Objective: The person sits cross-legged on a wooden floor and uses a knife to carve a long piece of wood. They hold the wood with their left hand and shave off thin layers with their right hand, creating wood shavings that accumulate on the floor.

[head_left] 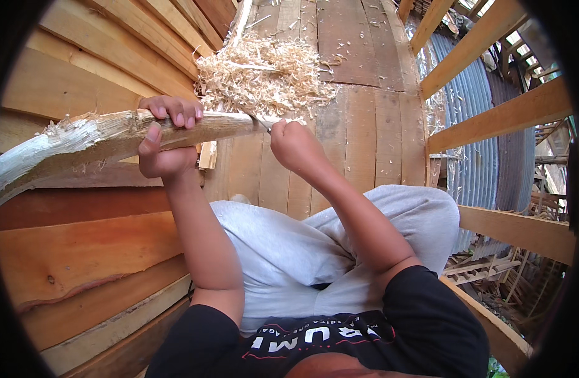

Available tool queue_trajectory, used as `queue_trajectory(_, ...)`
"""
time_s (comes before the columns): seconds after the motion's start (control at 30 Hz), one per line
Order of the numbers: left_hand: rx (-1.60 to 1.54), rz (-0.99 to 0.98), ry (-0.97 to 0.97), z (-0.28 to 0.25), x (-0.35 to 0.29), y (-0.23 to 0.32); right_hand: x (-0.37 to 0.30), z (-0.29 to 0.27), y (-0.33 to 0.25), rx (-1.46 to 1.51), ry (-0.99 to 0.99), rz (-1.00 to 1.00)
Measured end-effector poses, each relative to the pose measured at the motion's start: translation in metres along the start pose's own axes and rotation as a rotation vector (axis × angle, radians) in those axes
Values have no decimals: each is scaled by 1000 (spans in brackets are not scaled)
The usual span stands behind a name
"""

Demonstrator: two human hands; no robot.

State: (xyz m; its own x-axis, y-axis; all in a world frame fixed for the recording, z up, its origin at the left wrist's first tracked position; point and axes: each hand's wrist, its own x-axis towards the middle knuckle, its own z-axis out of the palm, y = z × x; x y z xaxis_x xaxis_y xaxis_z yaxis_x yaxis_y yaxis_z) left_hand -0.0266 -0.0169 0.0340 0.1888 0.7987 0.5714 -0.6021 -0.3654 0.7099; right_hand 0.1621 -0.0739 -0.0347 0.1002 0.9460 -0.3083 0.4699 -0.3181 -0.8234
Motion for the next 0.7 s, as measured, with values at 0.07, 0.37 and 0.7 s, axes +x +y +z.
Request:
queue_trajectory(0.07,-34,-6,-90,3,-3,1,-22,-15,-22,-65,-45,-44)
queue_trajectory(0.37,-9,-27,-84,15,3,-5,18,8,25,46,25,86)
queue_trajectory(0.7,111,38,98,33,3,-12,29,6,44,29,138,13)
